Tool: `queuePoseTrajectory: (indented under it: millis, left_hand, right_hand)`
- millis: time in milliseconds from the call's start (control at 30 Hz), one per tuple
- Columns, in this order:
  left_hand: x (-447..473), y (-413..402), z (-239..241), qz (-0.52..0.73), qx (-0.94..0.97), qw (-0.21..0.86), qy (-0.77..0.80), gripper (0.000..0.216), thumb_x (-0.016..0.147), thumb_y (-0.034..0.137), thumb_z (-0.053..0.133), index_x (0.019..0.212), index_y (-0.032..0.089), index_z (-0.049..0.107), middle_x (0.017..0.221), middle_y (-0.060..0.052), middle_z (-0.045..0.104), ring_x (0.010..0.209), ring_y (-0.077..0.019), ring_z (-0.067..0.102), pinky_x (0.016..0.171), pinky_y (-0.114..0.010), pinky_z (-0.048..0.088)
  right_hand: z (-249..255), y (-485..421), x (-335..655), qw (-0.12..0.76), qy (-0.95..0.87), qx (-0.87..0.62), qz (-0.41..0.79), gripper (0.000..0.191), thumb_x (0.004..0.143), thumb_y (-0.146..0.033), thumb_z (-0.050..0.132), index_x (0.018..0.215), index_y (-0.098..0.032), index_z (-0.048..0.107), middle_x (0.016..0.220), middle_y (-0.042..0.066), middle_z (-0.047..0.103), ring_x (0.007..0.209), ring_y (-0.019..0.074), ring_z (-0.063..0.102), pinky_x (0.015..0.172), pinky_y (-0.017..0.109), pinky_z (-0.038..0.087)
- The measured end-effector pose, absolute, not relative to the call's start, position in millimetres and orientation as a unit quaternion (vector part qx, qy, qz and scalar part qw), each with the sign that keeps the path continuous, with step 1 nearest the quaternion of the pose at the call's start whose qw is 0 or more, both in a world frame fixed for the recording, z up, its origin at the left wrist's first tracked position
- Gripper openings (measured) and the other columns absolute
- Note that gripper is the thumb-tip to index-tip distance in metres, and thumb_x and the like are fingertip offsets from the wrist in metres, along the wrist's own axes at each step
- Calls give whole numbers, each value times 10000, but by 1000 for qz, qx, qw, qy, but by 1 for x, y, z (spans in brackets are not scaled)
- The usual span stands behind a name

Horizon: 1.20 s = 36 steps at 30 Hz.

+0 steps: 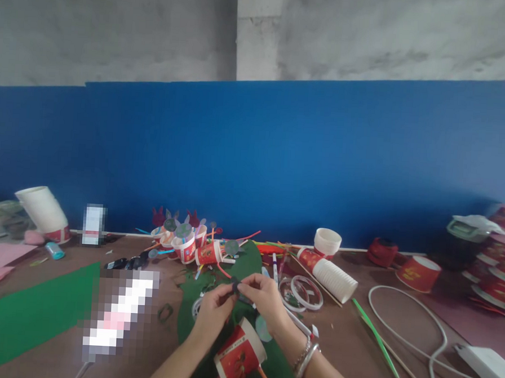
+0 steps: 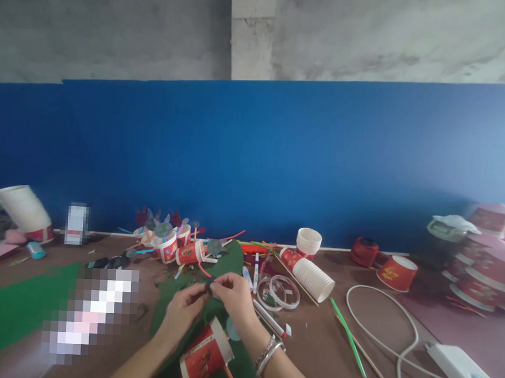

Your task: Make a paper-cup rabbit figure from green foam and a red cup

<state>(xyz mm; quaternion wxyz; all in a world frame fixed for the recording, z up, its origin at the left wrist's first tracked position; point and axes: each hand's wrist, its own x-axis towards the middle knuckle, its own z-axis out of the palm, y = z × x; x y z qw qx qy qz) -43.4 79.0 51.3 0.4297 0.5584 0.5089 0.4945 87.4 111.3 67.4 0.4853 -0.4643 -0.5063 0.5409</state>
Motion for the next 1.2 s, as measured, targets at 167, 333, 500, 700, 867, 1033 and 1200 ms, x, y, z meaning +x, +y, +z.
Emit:
queuePoseTrajectory:
  millis: [167, 333, 500, 700, 867, 1033, 1200]
  left_hand:
    - [-41, 77, 57, 505, 539, 447, 505, 298, 722, 346, 591, 916, 153, 711, 587, 11, 550, 440, -80, 370, 419, -198, 295]
    - [-40, 77, 55, 510, 515, 443, 527, 305, 708, 413, 611, 816, 148, 718, 475, 37, 475, 407, -81, 363, 403, -196, 263]
    - [-43, 81, 45, 516, 490, 421, 563, 295, 724, 434, 576, 638, 158, 633, 390, 70, 380, 367, -77, 334, 387, -187, 240]
    - [-52, 85, 44, 589, 421, 387, 570, 319, 698, 438, 604, 552, 158, 560, 386, 72, 376, 382, -72, 356, 406, -179, 261]
    - [-61, 90, 44, 690, 291, 387, 538, 370, 602, 488, 689, 553, 144, 561, 417, 73, 388, 396, -65, 363, 398, -179, 252]
    - [-64, 93, 43, 730, 224, 408, 500, 356, 560, 454, 746, 612, 139, 591, 477, 62, 455, 432, -66, 420, 425, -185, 315]
    - [-64, 94, 44, 738, 215, 411, 490, 344, 551, 431, 765, 654, 124, 648, 523, 40, 511, 471, -73, 465, 450, -190, 355]
  right_hand:
    - [68, 110, 88, 482, -505, -473, 537, 131, 576, -249, 682, 583, -131, 626, 491, -18, 564, 488, 104, 474, 494, 231, 345]
    - [66, 109, 88, 474, -511, -470, 542, 166, 621, -291, 662, 583, -131, 644, 509, -1, 579, 501, 118, 495, 507, 241, 368]
    - [75, 107, 93, 418, -636, -495, 419, 251, 731, -324, 555, 624, -133, 678, 537, 14, 601, 530, 138, 507, 502, 246, 345]
    - [107, 100, 112, 402, -727, -504, 238, 208, 783, -298, 504, 823, -187, 676, 789, 51, 670, 727, 190, 578, 673, 275, 411]
    - [115, 99, 126, 330, -725, -557, 234, 405, 724, -476, 595, 987, -173, 648, 964, 108, 659, 917, 263, 575, 785, 328, 392]
    - [102, 108, 133, 221, -706, -575, 348, 725, 643, -538, 654, 1227, -129, 524, 1065, 160, 643, 957, 301, 587, 761, 337, 406]
    - [94, 114, 136, 165, -694, -490, 502, 708, 558, -505, 739, 1152, -157, 574, 900, 70, 690, 764, 201, 621, 591, 234, 413]
